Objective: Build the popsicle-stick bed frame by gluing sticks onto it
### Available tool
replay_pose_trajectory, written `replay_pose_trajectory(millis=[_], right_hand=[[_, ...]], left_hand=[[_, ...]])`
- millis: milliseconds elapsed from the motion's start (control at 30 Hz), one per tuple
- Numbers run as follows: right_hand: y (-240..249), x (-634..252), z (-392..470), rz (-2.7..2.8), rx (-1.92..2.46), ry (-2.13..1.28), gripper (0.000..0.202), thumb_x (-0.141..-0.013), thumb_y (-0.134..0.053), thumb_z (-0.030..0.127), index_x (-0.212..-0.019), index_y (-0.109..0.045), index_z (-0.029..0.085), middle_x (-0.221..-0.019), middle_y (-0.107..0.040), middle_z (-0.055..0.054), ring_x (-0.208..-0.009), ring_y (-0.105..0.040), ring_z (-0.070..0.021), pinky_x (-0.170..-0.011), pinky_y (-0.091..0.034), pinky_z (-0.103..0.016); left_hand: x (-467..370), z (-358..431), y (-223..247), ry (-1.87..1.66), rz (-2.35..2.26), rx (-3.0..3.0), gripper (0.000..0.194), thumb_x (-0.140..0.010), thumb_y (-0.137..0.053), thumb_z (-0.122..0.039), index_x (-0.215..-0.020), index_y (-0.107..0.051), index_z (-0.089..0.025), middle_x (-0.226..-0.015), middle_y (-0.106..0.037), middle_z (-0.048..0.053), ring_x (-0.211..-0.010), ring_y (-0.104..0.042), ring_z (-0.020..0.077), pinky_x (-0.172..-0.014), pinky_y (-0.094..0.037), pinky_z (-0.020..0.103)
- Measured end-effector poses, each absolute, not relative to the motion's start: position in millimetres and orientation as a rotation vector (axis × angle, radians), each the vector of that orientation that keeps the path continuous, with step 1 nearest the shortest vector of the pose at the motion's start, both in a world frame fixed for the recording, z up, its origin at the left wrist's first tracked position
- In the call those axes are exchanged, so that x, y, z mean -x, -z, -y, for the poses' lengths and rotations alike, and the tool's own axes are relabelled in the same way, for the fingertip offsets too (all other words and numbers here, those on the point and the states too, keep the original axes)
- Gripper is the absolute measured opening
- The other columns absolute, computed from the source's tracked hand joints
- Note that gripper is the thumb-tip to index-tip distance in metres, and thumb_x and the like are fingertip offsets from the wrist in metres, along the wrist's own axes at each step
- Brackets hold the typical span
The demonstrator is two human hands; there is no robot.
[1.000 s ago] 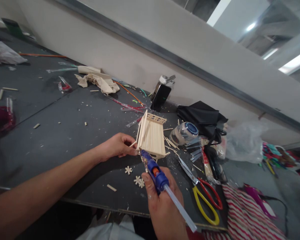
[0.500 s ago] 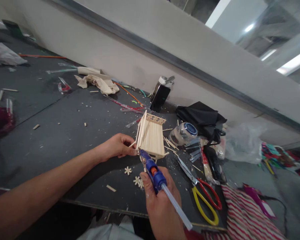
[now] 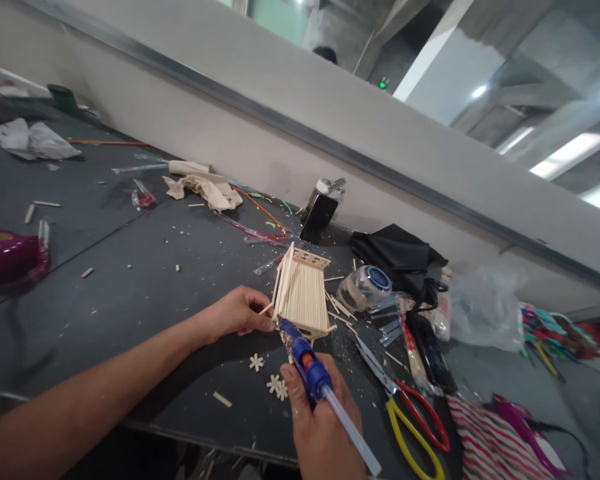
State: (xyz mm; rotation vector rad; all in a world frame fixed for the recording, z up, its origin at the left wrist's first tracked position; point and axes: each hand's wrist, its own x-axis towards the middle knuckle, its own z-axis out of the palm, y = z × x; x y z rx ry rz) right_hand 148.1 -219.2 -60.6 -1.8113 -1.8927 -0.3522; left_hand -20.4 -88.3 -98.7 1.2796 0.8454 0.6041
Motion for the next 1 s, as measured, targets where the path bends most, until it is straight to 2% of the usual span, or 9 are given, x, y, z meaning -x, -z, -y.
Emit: replay_pose_trajectory(millis=[200,567,1000], right_hand=[[58.0,-147.5,219.9,1.912,1.791,0.383,0.049,-0.089,-0.038,0.059,-0.085,-0.062,0.017,-0.074,-0.072,-0.008,-0.062,-0.069,-0.0199,-0.053,-0.051,-0.026],[54.9,-149.9,220.2,1.963,1.754,0.388,0.042,-0.090,-0.041,0.054,-0.084,-0.062,0.018,-0.072,-0.071,-0.006,-0.057,-0.066,-0.0171,-0.050,-0.049,-0.023],[52.7,-150.6,223.9,1.950,1.831,0.326,0.043,-0.090,-0.041,0.055,-0.083,-0.064,0.019,-0.072,-0.071,-0.005,-0.057,-0.066,-0.0182,-0.051,-0.048,-0.025]], left_hand=[[21.2,89.2,95.1,-0.595,-0.843,-1.270,0.029,-0.055,-0.075,-0.034,-0.072,-0.064,-0.013,-0.048,-0.048,-0.006,-0.041,-0.039,0.0060,-0.040,-0.028,0.019],[20.7,89.0,96.6,-0.597,-0.838,-1.286,0.023,-0.058,-0.073,-0.030,-0.071,-0.065,-0.013,-0.046,-0.046,-0.006,-0.040,-0.038,0.0063,-0.041,-0.027,0.020],[19.9,89.5,94.9,-0.591,-0.856,-1.276,0.022,-0.057,-0.073,-0.028,-0.071,-0.064,-0.013,-0.046,-0.047,-0.006,-0.040,-0.037,0.0057,-0.041,-0.026,0.020]])
